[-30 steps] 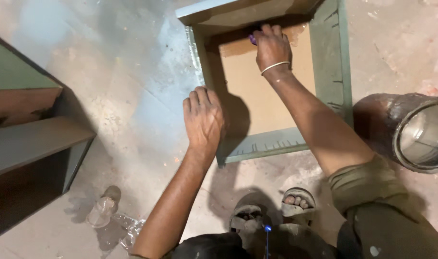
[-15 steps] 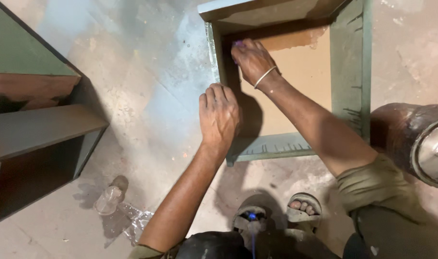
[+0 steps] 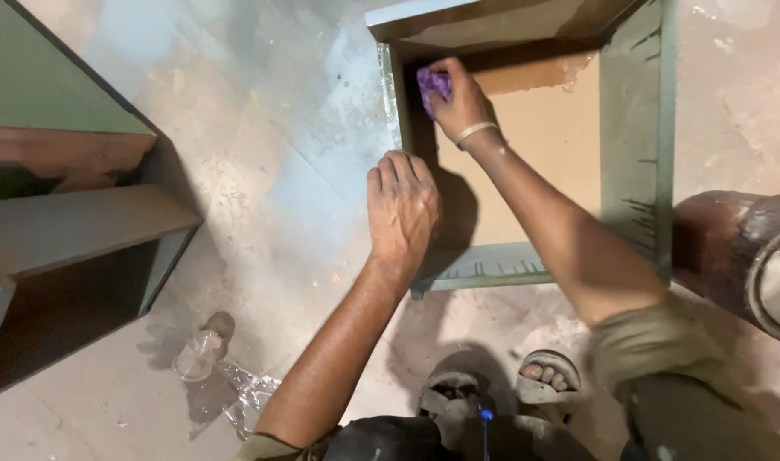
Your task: The person wipes the interior and exterior surfaces of a small wooden cabinet using a purple cloth. They repeatedly dip the cloth into a metal container and wipe various parts of the cabinet, including the inside walls and the front face.
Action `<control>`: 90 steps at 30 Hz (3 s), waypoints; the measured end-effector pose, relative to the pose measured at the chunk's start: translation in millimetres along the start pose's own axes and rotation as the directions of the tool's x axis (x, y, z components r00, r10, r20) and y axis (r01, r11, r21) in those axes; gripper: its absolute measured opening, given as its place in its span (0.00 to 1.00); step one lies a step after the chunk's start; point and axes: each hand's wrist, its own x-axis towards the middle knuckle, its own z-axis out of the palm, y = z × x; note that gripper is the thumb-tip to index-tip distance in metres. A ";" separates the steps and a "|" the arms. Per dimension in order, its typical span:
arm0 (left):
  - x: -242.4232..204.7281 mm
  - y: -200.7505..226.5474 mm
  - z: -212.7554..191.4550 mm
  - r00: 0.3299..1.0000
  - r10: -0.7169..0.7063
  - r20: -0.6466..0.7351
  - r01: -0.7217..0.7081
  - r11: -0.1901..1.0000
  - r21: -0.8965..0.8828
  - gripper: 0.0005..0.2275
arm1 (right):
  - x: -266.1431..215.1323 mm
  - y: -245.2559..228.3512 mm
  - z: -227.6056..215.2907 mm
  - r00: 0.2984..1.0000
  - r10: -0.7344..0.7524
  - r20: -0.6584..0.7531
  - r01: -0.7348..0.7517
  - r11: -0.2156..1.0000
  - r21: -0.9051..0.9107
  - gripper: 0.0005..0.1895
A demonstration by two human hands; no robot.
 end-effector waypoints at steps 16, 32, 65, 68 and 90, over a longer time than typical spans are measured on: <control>-1.2 -1.2 -5.3 0.999 0.037 0.030 -0.038 0.998 0.051 0.16 | 29.2 7.9 42.2 0.953 0.297 -0.066 -0.253 0.894 0.371 0.13; -12.2 -11.0 13.3 0.990 0.135 -0.028 -0.135 0.991 -0.002 0.09 | -111.9 -118.4 -329.3 0.939 0.045 0.340 0.130 0.871 -0.475 0.23; 4.4 -46.5 -37.0 0.802 0.112 0.586 0.009 0.980 -0.199 0.37 | -358.0 19.5 -470.2 0.790 0.613 -0.020 -0.496 0.658 0.567 0.18; 6.7 -48.7 -49.1 0.712 0.073 0.698 0.072 0.982 -0.176 0.38 | -295.2 -10.8 -406.1 0.800 0.520 0.299 -0.588 0.581 0.562 0.21; -19.6 -59.8 -15.5 0.910 0.050 0.411 0.167 0.863 -0.477 0.32 | -121.6 -24.3 -31.6 0.262 -0.055 0.963 0.218 0.976 -0.004 0.17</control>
